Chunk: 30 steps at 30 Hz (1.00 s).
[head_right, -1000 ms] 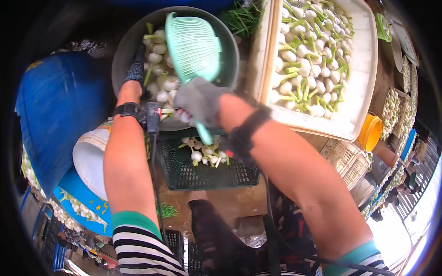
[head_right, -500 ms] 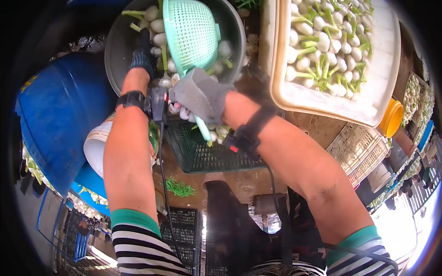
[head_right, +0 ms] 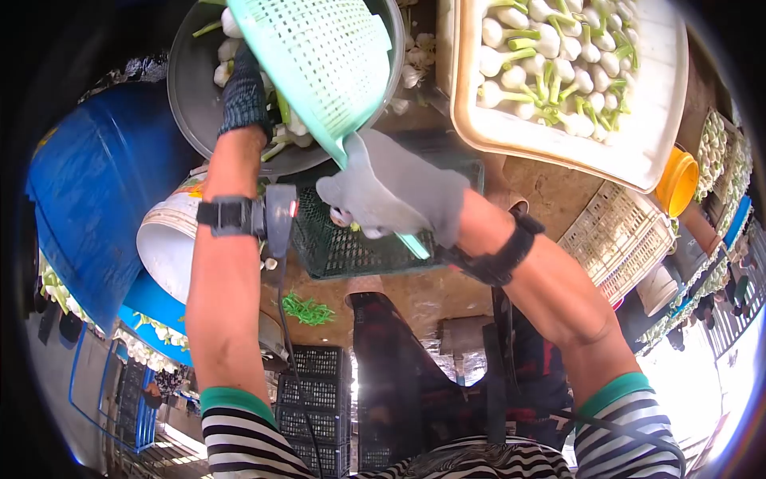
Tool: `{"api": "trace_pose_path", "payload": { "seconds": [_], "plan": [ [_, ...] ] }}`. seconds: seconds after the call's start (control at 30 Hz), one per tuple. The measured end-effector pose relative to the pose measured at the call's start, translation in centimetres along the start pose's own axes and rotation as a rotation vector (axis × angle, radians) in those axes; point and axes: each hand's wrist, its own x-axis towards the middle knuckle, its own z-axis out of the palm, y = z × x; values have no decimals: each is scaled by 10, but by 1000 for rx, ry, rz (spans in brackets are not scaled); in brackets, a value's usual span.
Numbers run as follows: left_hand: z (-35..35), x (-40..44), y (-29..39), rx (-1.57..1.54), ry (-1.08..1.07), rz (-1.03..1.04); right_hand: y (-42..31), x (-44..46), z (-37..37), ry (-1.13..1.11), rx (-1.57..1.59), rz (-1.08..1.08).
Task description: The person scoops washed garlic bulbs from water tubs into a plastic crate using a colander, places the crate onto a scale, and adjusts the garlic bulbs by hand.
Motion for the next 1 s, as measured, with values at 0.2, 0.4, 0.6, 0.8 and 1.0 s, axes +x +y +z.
{"api": "trace_pose_path", "payload": {
  "seconds": [0.2,0.4,0.6,0.8,1.0],
  "plan": [
    [-34,-91,-29,19,117,142,59,-61,22,100,-874,-635],
    [-85,-230,-139,-68,244,-280,155,-133,63,34,-788,-282],
    [-78,-239,-258,-325,198,-754,233,-74,46,126,-1124,193],
    [-87,-209,-299,-364,228,-893,252,-90,46,130,-1015,245],
    [-107,-181,-357,-98,134,-917,203,-136,38,265,-563,200]
  ]
}}
